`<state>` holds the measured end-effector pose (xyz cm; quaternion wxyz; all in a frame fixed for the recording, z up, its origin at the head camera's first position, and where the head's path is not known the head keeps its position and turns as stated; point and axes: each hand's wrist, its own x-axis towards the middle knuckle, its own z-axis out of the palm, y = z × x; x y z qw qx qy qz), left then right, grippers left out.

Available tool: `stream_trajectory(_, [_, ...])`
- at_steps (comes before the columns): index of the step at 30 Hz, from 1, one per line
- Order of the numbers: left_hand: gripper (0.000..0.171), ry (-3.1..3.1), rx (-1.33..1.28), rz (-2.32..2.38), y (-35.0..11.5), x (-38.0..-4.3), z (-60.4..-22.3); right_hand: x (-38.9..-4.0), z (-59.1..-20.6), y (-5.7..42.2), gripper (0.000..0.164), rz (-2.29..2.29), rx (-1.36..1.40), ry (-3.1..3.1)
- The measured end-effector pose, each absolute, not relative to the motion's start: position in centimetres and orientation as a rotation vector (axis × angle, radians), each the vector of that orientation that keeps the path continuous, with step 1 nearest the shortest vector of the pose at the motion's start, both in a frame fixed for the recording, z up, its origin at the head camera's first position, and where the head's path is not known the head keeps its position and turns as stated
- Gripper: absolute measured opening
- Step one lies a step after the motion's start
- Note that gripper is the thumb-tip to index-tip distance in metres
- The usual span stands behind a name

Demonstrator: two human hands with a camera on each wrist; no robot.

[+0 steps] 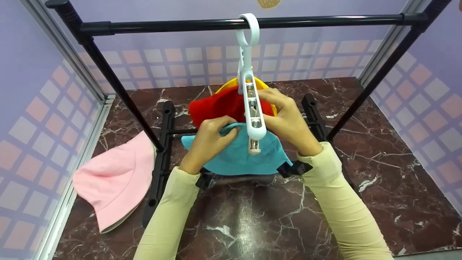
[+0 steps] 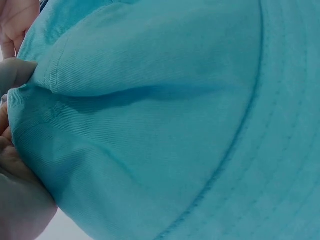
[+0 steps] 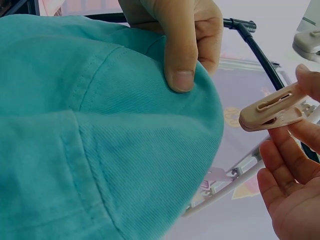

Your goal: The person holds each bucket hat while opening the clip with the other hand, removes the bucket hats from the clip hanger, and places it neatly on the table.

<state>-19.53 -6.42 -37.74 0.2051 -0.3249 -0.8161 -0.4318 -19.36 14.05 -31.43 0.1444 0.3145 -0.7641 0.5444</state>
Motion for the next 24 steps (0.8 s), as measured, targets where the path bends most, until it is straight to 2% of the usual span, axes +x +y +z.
stream_trajectory(10, [0.01, -2.282, -0.903, -1.185, -6.5, -19.3, -37.7, -19.4, -31.6, 14.4, 0.039, 1.562, 0.924, -2.179])
stream_trajectory(20, [0.01, -2.287, -0.912, -1.148, -6.9, -19.0, -37.6, -19.4, -32.2, 14.9, 0.021, 1.557, 0.985, -2.164])
stream_trajectory(24, [0.01, -2.29, -0.917, -1.15, -7.1, -19.0, -37.6, -19.3, -32.4, 15.1, 0.019, 1.599, 1.005, -2.159])
